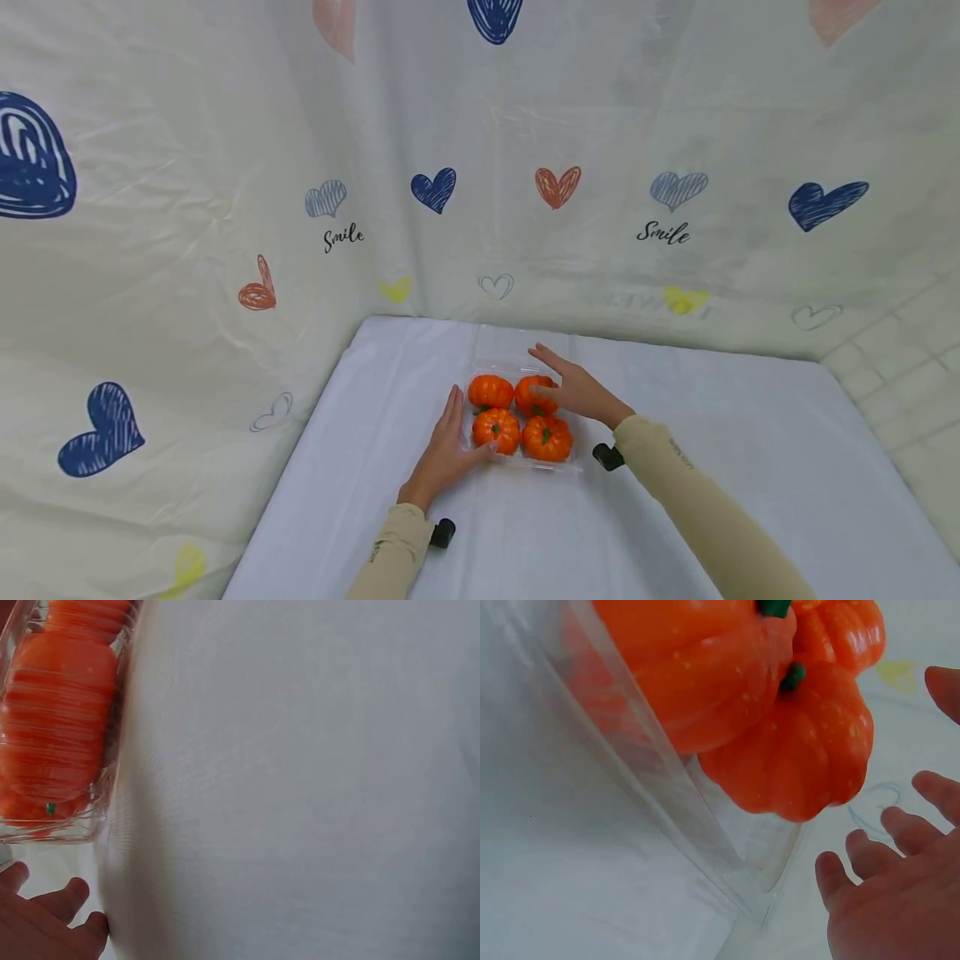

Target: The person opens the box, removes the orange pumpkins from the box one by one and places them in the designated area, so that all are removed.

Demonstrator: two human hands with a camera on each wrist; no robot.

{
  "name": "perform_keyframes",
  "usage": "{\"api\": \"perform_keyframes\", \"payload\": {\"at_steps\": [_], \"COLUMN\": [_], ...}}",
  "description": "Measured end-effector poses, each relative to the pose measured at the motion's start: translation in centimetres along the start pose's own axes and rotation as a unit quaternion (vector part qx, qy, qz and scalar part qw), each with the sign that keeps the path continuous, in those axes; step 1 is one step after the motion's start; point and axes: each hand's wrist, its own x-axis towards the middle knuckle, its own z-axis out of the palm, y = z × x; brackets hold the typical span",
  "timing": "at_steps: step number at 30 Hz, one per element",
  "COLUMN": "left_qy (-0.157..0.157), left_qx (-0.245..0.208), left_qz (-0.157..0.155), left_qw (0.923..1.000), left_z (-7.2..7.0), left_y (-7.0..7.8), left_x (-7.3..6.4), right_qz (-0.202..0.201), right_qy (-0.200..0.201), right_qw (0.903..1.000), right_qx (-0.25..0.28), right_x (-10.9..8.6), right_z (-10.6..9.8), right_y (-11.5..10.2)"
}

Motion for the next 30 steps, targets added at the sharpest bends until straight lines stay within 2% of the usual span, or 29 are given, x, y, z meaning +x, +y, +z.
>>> {"api": "perform_keyframes", "payload": {"at_steps": [7, 11, 16, 30], "left_qy": [0.000, 0.003, 0.009, 0.003], "left_qx": [-0.005, -0.005, -0.013, -0.019], "left_qz": [-0.003, -0.003, 0.001, 0.006], "left_qw": [1.0000, 1.0000, 0.9999, 0.9998], "left_z": [0.1, 0.2, 0.1, -0.1], "left_y": [0.2, 0.2, 0.2, 0.5], "left_x": [-0.1, -0.1, -0.2, -0.4], "right_qz": [-0.006, -0.021, -0.044, -0.056], "right_qy": [-0.031, -0.019, 0.001, 0.035], "right_qw": [0.9985, 0.9974, 0.9968, 0.9972], "right_qx": [-0.044, -0.066, -0.066, -0.034], "right_x": [-0.6, -0.8, -1.0, -1.6], "right_z": [1.7, 2.1, 2.0, 0.5], "right_y": [0.1, 0.3, 0.2, -0.8]}}
